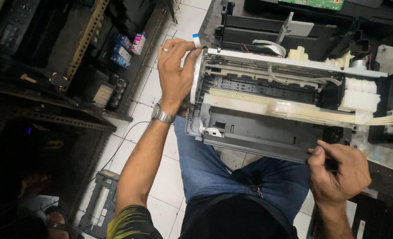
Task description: Disassembling a printer to remove internal components including the circuit board and power supply unit.
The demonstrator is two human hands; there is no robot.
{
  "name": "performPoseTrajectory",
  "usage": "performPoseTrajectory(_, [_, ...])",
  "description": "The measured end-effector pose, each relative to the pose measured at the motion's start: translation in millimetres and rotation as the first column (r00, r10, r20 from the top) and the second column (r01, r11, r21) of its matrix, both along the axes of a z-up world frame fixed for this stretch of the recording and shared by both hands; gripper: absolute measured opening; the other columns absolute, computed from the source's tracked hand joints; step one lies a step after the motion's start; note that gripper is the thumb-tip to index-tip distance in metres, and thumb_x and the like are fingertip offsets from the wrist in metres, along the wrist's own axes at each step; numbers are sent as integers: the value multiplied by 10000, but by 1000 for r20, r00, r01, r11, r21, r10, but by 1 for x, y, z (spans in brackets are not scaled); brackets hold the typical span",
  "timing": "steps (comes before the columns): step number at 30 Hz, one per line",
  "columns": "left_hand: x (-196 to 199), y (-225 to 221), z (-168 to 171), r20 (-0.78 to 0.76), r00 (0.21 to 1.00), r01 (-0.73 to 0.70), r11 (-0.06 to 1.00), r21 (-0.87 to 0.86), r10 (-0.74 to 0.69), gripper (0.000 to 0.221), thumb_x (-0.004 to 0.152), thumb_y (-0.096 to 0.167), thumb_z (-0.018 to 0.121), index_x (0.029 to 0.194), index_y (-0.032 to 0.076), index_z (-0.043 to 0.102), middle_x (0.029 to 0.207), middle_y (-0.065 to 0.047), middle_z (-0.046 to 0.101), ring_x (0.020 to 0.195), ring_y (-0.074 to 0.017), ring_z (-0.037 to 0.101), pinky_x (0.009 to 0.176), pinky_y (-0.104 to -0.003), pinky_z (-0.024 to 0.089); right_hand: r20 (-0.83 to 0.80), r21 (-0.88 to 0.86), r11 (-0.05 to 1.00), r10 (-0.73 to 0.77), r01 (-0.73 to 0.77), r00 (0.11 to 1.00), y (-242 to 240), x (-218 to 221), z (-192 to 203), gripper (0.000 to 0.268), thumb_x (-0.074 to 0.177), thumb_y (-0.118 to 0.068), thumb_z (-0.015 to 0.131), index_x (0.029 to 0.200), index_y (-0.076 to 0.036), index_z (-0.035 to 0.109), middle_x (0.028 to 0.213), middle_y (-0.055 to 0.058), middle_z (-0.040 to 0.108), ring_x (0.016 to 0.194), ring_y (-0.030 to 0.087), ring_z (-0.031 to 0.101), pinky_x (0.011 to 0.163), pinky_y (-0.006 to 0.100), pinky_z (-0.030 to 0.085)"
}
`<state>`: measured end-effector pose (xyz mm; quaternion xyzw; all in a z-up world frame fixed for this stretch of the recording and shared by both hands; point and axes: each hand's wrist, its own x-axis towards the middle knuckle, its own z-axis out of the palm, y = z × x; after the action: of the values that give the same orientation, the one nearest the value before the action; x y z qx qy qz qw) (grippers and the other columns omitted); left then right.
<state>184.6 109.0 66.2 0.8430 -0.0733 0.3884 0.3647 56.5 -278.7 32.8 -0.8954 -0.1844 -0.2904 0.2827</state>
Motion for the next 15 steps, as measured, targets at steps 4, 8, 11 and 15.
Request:
performPoseTrajectory(4, [-1,-6,13,85,996,-34,999,20,32,85,988,128,627,1060,130,672,901,30,719,863,-137,587,824,-320,398,15,6,1000,-1,1,1000,0,0,-2,65,976,96,769,1035,93,744,907,165,694,798,246,549,788,374,430])
performPoseTrajectory(8, [-12,-25,45,46,998,51,999,-2,-51,81,970,89,606,969,60,681,888,-22,657,804,-164,556,816,-317,418,38,25,1000,0,-1,999,7,-1,6,83,969,117,774,1048,106,752,909,176,704,814,263,562,818,384,442])
performPoseTrajectory(11, [5,-9,17,-4,998,57,993,-102,-58,122,995,189,572,983,117,670,898,-7,729,834,-141,671,764,-293,498,4,61,998,-17,17,1000,15,-4,16,84,966,139,772,1049,124,764,931,193,708,819,269,557,822,389,444])
performPoseTrajectory(15, [-12,1,35,-12,992,118,970,-214,-124,119,1000,145,612,1014,32,644,866,-96,741,833,-214,802,676,-278,610,22,80,997,3,-5,1000,10,-1,7,64,992,74,749,1050,103,747,913,178,692,817,256,557,824,390,443])
